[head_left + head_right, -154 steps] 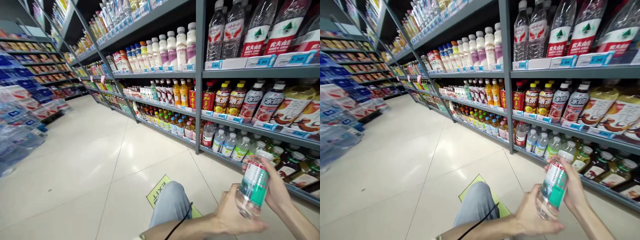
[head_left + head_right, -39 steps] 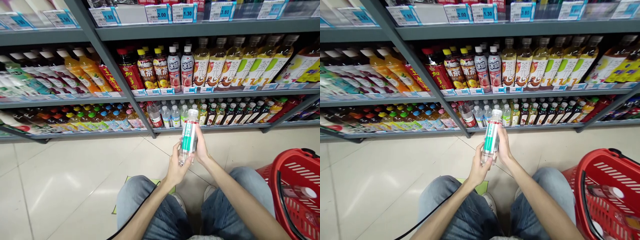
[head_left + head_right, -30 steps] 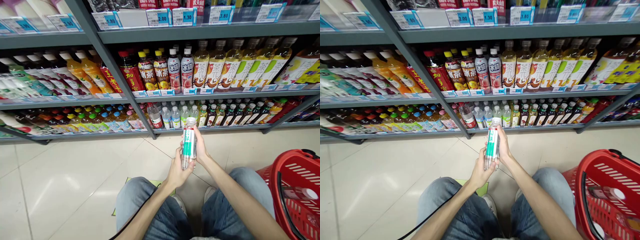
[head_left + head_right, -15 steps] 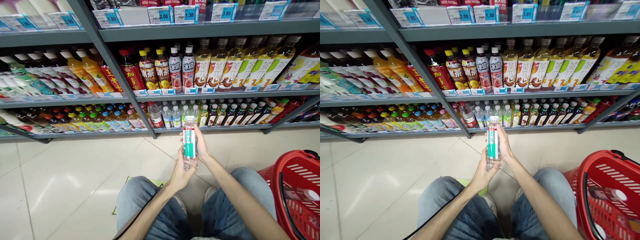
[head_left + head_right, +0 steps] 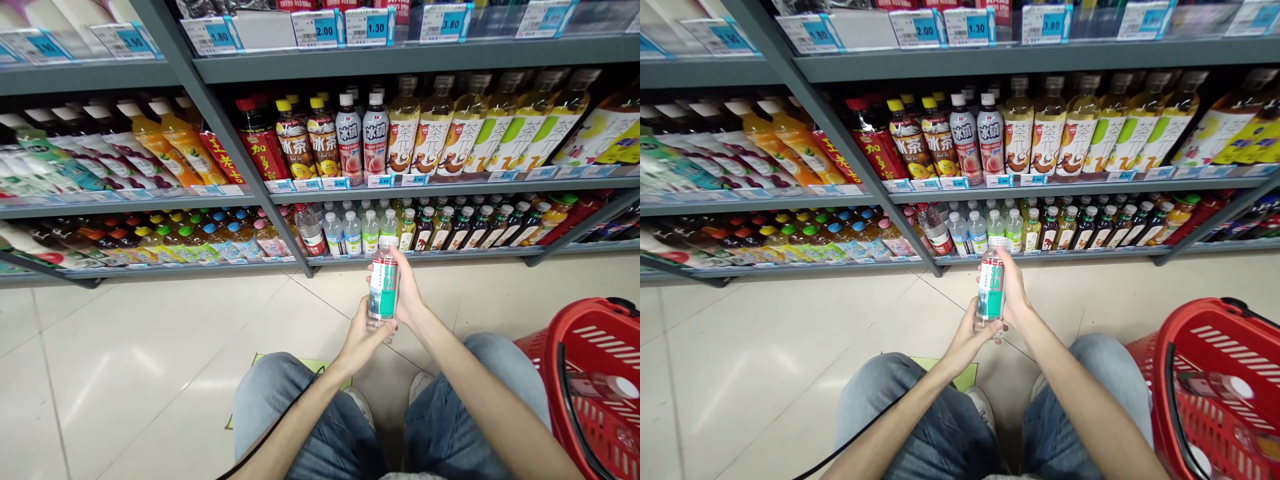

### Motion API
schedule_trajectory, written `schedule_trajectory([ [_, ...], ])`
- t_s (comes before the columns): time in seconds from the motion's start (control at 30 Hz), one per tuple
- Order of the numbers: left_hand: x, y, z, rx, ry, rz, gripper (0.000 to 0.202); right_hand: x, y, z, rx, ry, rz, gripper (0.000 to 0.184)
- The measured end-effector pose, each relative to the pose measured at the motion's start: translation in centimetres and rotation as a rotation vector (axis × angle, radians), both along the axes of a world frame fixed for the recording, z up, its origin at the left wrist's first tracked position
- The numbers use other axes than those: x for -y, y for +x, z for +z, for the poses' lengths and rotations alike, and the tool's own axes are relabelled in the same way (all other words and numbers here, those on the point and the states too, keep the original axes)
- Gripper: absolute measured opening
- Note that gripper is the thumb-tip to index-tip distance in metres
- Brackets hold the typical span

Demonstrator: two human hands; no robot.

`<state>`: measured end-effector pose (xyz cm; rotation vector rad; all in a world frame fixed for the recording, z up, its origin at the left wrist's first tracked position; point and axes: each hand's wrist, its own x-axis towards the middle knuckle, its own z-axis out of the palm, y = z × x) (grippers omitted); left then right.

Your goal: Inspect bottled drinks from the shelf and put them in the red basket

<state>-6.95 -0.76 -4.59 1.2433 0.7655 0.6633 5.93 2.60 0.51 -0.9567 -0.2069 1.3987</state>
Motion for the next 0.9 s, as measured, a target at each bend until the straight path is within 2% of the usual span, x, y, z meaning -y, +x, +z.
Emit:
schedule_trajectory([
  [0.1,-0.4,-0.3,0.6,0.198,-0.306,-0.109,0.070,0.5,0.1,0.6,-0.149,0.045,0.081,0.047],
  [0.17,-0.4,-0.5,0.8,0.241,-0.364,-0.159,0.074,0.7,0.1,0.8,-0.194,0.072,0.115,0.049],
  [0.3,-0.1,-0.5,0.9,0.215,-0.290,-0.174,0.065,0.9,-0.1,1.1,-0.141,0.114,0.180,0.051],
  [0.43,0.0,-0.2,0.6,0.139,-0.254,-0.165,0.052,0.7,-0.1,1.0,-0.045,0.006,0.163,0.050],
  [0.57,0.2,0.0,0.3,0.085,-0.253,-0.149,0.046,0.5,0.2,0.4,-0.037,-0.076,0.106,0.045],
  [0.7,0.3,0.2,0.2,0.067,-0.241,-0.126,0.045,0.4,0.4,-0.1,-0.074,-0.070,0.117,0.047],
  [0.9,0.4,0.2,-0.1,0.135,-0.163,-0.110,0.045,0.5,0.2,0.0,-0.045,-0.056,0.111,0.055],
])
